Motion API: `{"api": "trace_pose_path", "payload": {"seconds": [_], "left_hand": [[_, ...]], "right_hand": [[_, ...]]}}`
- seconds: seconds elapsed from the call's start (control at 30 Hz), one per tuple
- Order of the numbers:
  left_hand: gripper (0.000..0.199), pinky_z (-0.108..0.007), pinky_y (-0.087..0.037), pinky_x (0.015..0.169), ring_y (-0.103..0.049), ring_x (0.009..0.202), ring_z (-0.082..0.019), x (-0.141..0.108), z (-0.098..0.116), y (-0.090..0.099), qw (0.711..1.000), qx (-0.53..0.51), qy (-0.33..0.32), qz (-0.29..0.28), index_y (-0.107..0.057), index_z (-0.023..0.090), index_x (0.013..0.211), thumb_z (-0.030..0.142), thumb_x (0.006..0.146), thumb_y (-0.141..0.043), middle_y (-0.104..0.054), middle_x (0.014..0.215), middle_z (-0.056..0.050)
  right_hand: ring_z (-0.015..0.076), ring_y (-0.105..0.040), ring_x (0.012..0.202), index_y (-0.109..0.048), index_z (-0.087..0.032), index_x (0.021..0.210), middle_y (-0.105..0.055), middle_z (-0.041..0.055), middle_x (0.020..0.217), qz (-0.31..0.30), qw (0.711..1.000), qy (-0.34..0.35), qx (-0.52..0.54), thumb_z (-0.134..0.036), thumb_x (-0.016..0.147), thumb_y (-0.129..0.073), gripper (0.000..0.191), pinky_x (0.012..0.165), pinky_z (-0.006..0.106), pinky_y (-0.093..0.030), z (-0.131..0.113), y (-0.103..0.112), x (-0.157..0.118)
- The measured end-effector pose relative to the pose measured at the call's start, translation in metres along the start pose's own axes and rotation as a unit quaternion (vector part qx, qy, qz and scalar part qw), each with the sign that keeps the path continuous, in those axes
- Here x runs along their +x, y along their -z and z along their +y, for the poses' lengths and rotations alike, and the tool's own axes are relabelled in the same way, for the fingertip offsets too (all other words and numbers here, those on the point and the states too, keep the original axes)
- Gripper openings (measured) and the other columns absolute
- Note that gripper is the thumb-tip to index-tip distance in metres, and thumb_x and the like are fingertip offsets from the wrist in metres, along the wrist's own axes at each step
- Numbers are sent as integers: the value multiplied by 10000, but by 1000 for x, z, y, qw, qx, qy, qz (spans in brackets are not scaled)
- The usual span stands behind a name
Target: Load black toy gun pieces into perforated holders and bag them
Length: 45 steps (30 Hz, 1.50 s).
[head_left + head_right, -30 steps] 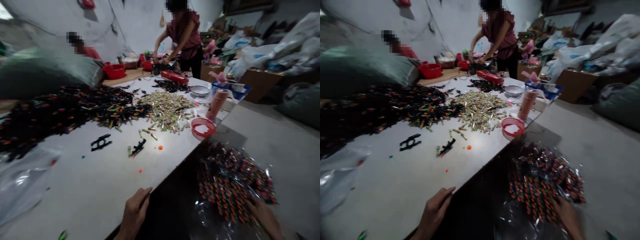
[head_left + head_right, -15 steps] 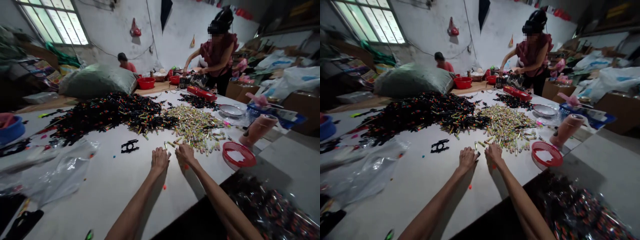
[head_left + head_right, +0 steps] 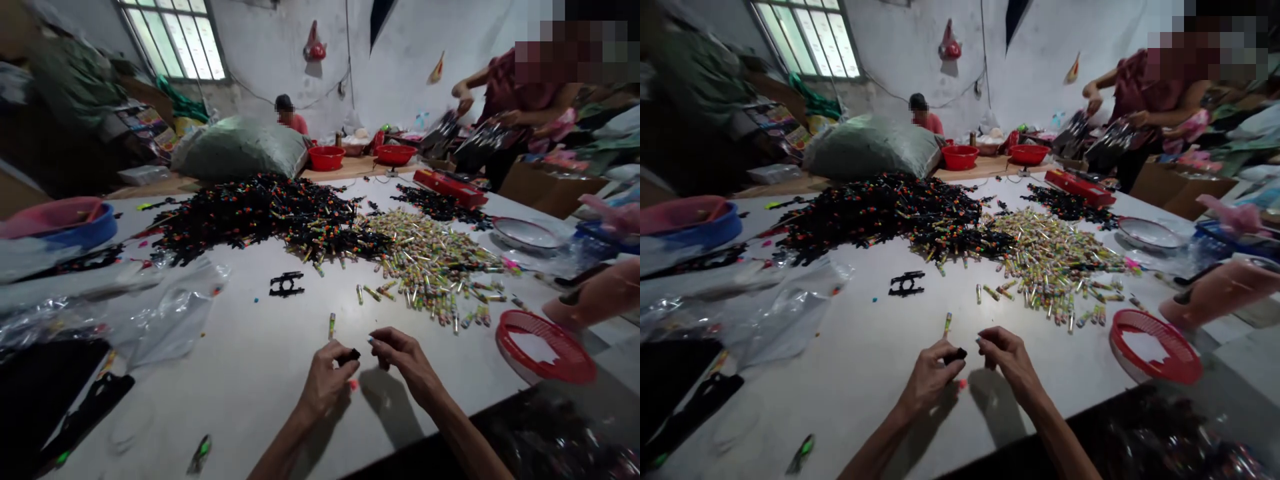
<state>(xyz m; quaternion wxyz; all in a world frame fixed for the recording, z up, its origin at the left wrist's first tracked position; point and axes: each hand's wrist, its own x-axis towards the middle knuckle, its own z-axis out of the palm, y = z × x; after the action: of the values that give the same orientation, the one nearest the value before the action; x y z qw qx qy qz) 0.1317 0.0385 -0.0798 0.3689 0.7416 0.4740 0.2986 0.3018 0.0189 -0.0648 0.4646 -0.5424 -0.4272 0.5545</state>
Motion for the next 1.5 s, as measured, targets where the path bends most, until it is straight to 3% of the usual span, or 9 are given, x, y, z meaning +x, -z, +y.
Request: {"api": "trace_pose_path", "payload": {"seconds": [0.2,0.6,0.83,1.0,1.17,1.23,1.33,1.43,1.5], "left_hand": [[241,-222,-447,601,-574,675,-118,-25,-2,24,998,-20,-17,-53,-663,186,789,284,859,-454,-605,727,-10],[232,-330,-385,702,-490,725,-160,-41,-5,32,977,154,-135,-52,-637,200,856,251,890,-413,-590,775,-29],[250,-304,-379,680,-504,675,-131,-42,-6,41,967,165,-178,-81,-626,188,849,252,904,-391,-595,739,-18],[253,-306,-379,709,-538,691,-137,-47,-13,42,960,156,-198,-118,-628,173,825,243,898,-396,-611,727,-33],[145,-241,-401,718,-580,669,-97,-53,-18,46,950,176,-203,-163,-646,199,787,259,837,-524,-628,685,13],[120,-239,-402,747,-596,704,-95,-47,-19,54,948,199,-183,-164,-650,221,827,281,827,-546,-644,722,26],[269,-282,-404,824,-605,879,-132,-21,-23,70,948,237,-147,-155,-600,286,1039,393,793,-576,-664,938,18],[483,-399,-351,951,-479,1160,-209,29,-39,82,948,279,-102,-116,-422,289,1275,429,821,-512,-512,1292,-62],[478,-493,-278,1001,-366,1263,-255,68,-57,89,946,310,-63,-75,-362,252,1328,364,869,-431,-381,1401,-116]], "right_hand": [[93,-507,537,-661,-128,822,-597,3,635,-90,994,-35,45,-407,712,-666,300,551,242,-404,-8,-28,-15],[102,-524,620,-690,-149,831,-608,-1,656,-140,990,-20,-6,-341,693,-701,237,607,241,-420,-14,-27,-23],[103,-492,587,-707,-148,778,-569,-1,631,-145,987,3,-72,-321,687,-696,195,551,230,-398,-13,-30,-26],[115,-502,644,-712,-177,762,-575,17,700,-180,964,70,-184,-276,751,-627,131,561,217,-389,-15,-35,-37],[117,-506,575,-679,-162,718,-548,4,625,-270,944,-18,-191,-359,754,-600,215,508,210,-406,-9,-36,-37],[148,-564,644,-680,-178,850,-619,29,734,-238,952,-25,-190,-416,742,-601,274,563,233,-451,-1,-29,-25],[194,-617,741,-609,-195,1080,-651,71,939,-51,975,-1,-215,-514,695,-601,500,638,276,-494,14,-16,1],[214,-629,745,-610,-177,1051,-643,92,960,118,956,40,-264,-571,671,-575,548,648,299,-512,30,-8,18],[225,-629,791,-632,-185,978,-634,93,991,181,934,81,-298,-571,692,-550,488,684,308,-516,41,-8,20]]}}
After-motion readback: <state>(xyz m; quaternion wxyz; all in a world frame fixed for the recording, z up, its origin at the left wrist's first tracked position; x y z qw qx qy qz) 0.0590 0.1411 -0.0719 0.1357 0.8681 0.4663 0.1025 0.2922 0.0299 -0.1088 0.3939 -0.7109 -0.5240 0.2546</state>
